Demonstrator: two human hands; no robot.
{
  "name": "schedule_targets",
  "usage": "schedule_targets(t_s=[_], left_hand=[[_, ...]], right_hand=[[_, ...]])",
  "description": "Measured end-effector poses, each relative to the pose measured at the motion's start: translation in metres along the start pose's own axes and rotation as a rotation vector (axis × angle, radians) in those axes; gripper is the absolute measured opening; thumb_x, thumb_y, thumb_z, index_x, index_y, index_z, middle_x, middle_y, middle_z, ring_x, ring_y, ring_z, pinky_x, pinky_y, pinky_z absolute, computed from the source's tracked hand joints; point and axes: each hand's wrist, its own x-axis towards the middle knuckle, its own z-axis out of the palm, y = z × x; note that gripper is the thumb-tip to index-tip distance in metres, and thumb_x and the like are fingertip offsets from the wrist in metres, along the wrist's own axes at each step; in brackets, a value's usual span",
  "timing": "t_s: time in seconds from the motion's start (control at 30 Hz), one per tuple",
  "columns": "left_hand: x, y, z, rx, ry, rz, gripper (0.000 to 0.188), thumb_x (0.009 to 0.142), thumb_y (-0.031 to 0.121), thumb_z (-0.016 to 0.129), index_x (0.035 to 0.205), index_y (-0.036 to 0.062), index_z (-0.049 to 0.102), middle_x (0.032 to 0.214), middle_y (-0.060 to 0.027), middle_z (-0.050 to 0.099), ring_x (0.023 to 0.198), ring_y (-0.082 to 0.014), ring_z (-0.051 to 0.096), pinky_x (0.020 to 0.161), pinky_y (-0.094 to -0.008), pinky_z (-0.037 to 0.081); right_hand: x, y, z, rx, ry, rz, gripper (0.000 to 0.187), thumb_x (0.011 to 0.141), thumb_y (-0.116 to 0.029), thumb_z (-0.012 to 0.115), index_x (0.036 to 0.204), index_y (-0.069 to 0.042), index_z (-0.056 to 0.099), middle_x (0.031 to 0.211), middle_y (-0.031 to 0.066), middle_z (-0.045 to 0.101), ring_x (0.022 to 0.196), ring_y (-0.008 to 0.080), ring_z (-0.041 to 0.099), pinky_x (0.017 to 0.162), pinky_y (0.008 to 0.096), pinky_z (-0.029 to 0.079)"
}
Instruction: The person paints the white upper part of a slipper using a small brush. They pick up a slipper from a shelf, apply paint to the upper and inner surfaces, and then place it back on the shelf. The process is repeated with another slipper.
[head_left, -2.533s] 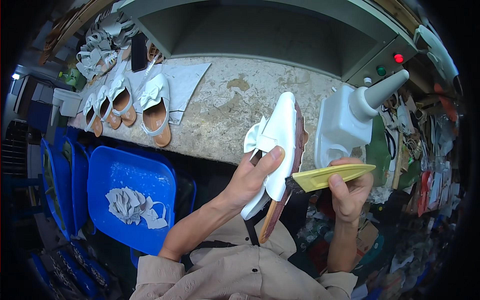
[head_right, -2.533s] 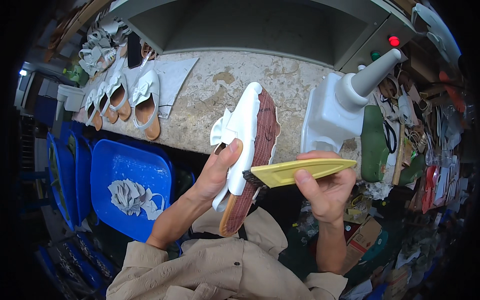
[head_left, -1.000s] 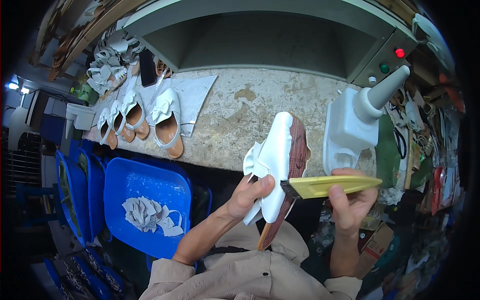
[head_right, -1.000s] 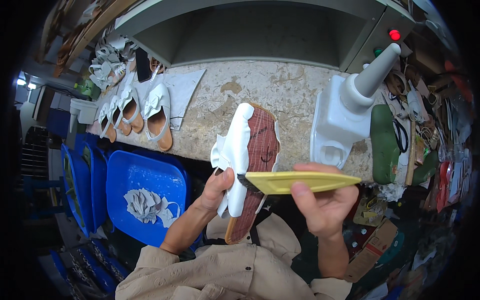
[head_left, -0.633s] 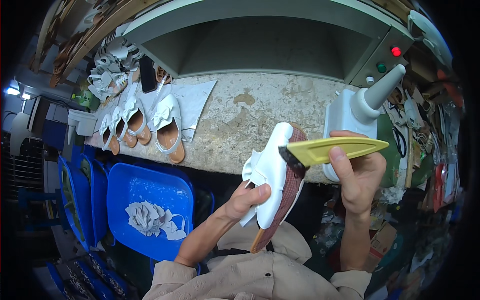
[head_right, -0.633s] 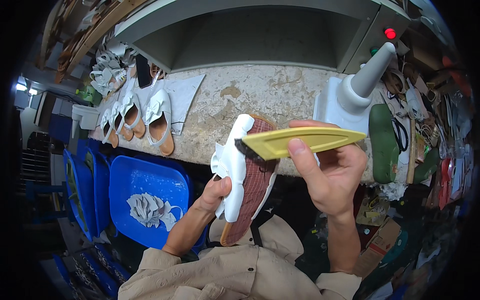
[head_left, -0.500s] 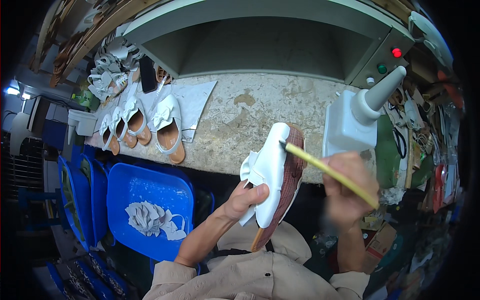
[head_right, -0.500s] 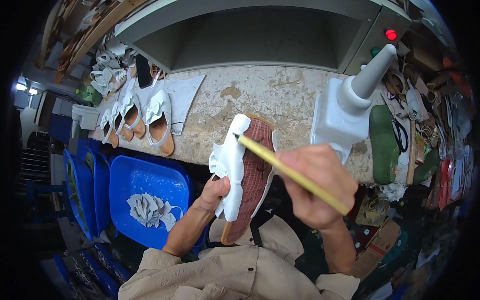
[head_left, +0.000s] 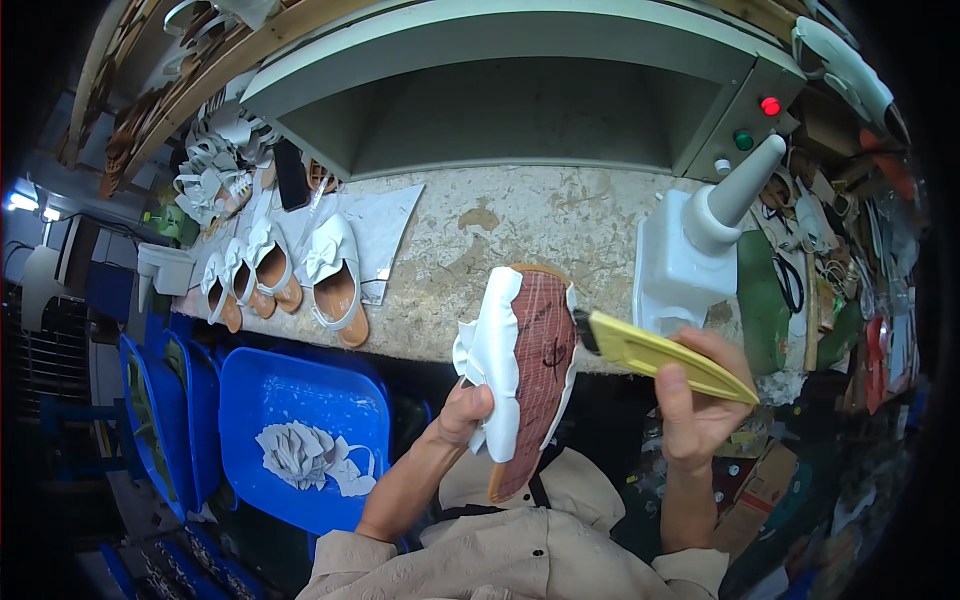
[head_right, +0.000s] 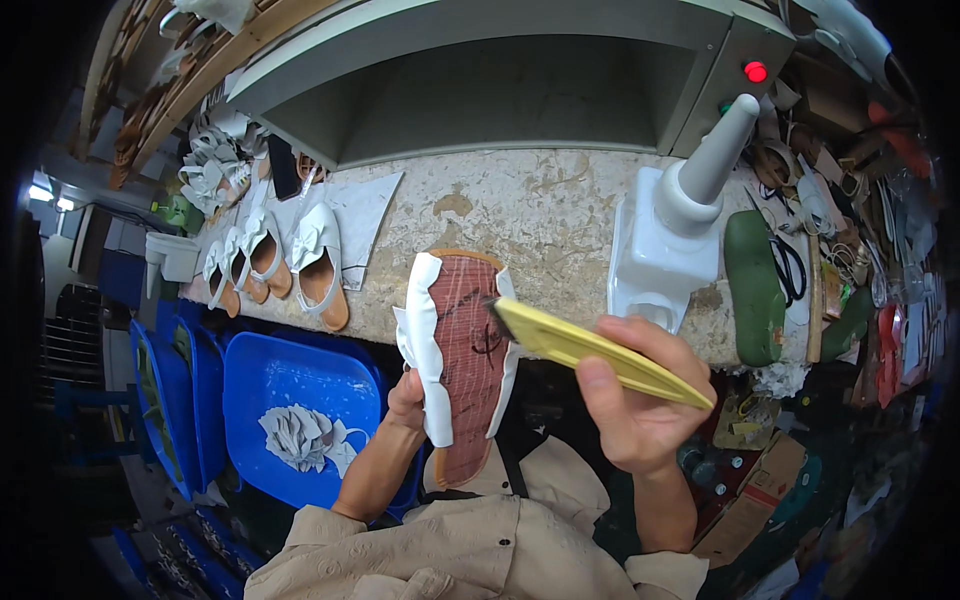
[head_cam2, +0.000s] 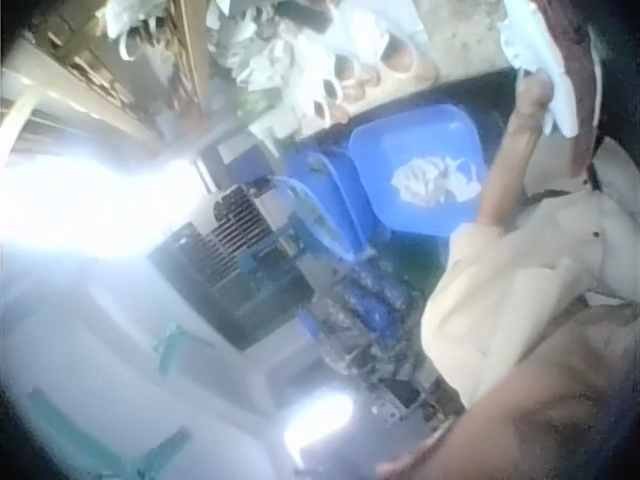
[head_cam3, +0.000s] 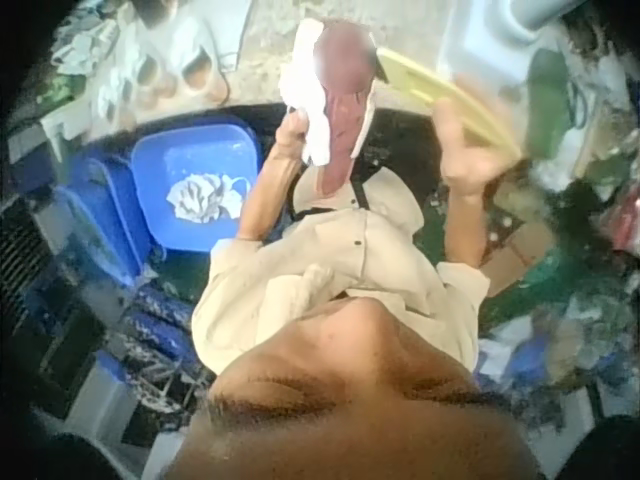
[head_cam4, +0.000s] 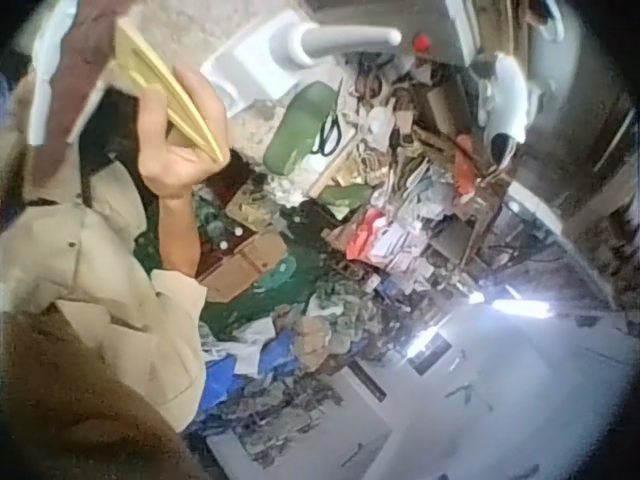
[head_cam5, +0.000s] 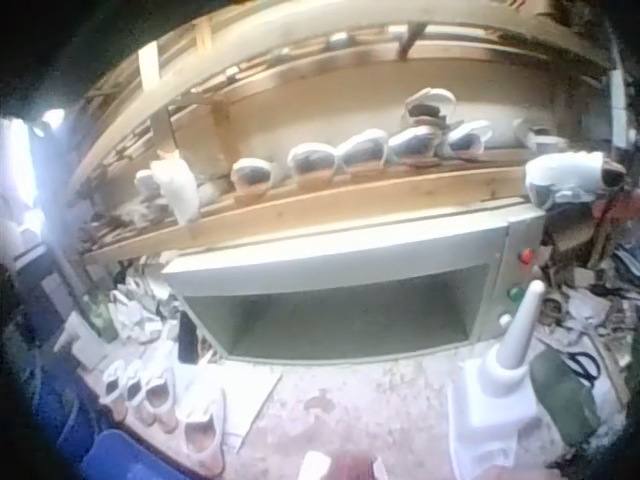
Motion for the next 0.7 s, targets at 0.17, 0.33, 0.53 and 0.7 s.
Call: schedule_targets(t_s=[0.17, 0.33, 0.53, 0.7], left_hand=[[-0.009, -0.011, -0.020, 0.134, 0.085, 0.038, 0.097, 0.069, 0.048, 0.079, 0.143, 0.0063, 0.034, 0.131, -0.0083, 0.049, 0.117, -0.0207, 0.052, 0.101, -0.0356, 0.042], [-0.009, -0.014, -0.029, 0.346, 0.038, 0.126, 0.091, 0.073, 0.036, 0.078, 0.141, 0.0066, 0.025, 0.116, -0.0066, 0.050, 0.102, -0.0171, 0.055, 0.088, -0.0330, 0.047], [-0.009, -0.013, -0.029, 0.434, 0.024, 0.135, 0.095, 0.075, 0.031, 0.079, 0.144, 0.0052, 0.019, 0.118, -0.0083, 0.049, 0.106, -0.0171, 0.053, 0.089, -0.0335, 0.047], [0.001, -0.015, -0.043, 0.333, 0.117, 0.207, 0.089, 0.075, 0.033, 0.081, 0.140, 0.0098, 0.025, 0.109, -0.0058, 0.055, 0.098, -0.0163, 0.058, 0.085, -0.0322, 0.049]], right_hand=[[-0.015, -0.005, 0.005, -0.247, -0.066, -0.084, 0.028, 0.076, 0.004, 0.072, 0.103, 0.009, 0.065, 0.089, 0.0171, 0.070, 0.073, 0.0214, 0.067, 0.065, 0.0295, 0.053], [-0.017, -0.004, 0.029, -0.517, -0.161, -0.420, 0.026, 0.077, 0.010, 0.068, 0.103, 0.009, 0.063, 0.083, 0.0188, 0.066, 0.068, 0.0292, 0.065, 0.062, 0.0348, 0.054], [-0.009, -0.012, 0.041, -0.595, -0.201, -0.467, 0.028, 0.074, 0.012, 0.070, 0.101, 0.008, 0.065, 0.086, 0.0172, 0.068, 0.069, 0.0292, 0.066, 0.061, 0.0346, 0.054], [-0.006, -0.025, 0.023, -0.376, -0.269, -0.151, 0.020, 0.073, 0.008, 0.071, 0.093, 0.006, 0.069, 0.080, 0.0162, 0.069, 0.070, 0.0264, 0.068, 0.062, 0.0312, 0.053]])
